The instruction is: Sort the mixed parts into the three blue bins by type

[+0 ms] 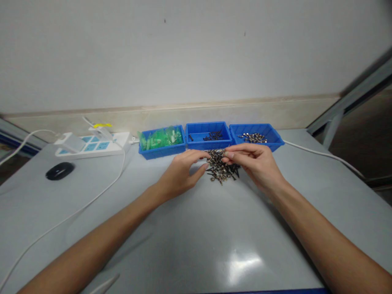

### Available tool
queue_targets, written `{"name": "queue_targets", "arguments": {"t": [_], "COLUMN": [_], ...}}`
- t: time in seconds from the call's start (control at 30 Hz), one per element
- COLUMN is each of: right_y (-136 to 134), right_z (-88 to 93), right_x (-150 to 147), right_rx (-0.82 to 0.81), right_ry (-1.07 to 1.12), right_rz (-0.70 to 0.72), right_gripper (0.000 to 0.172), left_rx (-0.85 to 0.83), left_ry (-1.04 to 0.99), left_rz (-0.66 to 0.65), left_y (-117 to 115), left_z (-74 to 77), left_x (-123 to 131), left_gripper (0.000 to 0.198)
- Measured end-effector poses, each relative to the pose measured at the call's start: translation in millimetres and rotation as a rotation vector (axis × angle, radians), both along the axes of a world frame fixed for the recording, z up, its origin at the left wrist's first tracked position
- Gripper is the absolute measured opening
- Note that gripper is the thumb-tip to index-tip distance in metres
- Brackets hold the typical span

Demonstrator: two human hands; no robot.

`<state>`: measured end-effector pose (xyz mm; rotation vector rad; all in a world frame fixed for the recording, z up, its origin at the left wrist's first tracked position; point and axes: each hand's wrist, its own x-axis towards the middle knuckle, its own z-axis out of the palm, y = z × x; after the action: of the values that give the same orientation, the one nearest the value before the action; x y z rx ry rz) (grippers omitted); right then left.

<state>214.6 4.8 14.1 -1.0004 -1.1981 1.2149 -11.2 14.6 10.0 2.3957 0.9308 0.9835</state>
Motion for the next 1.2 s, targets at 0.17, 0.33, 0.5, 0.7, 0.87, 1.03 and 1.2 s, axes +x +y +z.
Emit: {"name": "queue_targets", "arguments": {"t": [0.17,0.33,0.5,0.7,0.87,1.03,1.2], "right_y": [8,11,10,4,-8,-5,3], "right_z": [-0.9,-3.3,-3.1,2.5,10.5,3.5,-6.2], "right_x": [4,6,5,12,8,5,9], "right_rx": [0.115,0.075,0.074,0.150,0.101,0.130,0.182], "right_ry": [0.008,-0.019,-0.072,-0.746,-1.451,-1.468,-1.325], "right_rz": [-0.486,-0.542,-0.491,-0.308,-0.246,-0.166,-0.125], "right_gripper": [0.013,0.022,0.016,0.017,0.032,0.034,0.027], "left_rx": [0.203,0.216,0.246,0.214,0.192,0.175,0.191], "left_ry": [0.340,0.394,0.363,0.486,0.583,0.620,0.413], "left_rz": [-0.008,-0.020,-0.003,0.015,0.045,0.079,0.052], "left_y": [8,9,9,16,20,22,22], "left_z": [-18.7,-18.6,-20.1,-20.3,-11.2,-10.6,-24.1], "left_x": [-6,-6,-3,1,12,22,17], "left_gripper": [0.030,0.022,0.032,0.049,0.054,0.045,0.044]}}
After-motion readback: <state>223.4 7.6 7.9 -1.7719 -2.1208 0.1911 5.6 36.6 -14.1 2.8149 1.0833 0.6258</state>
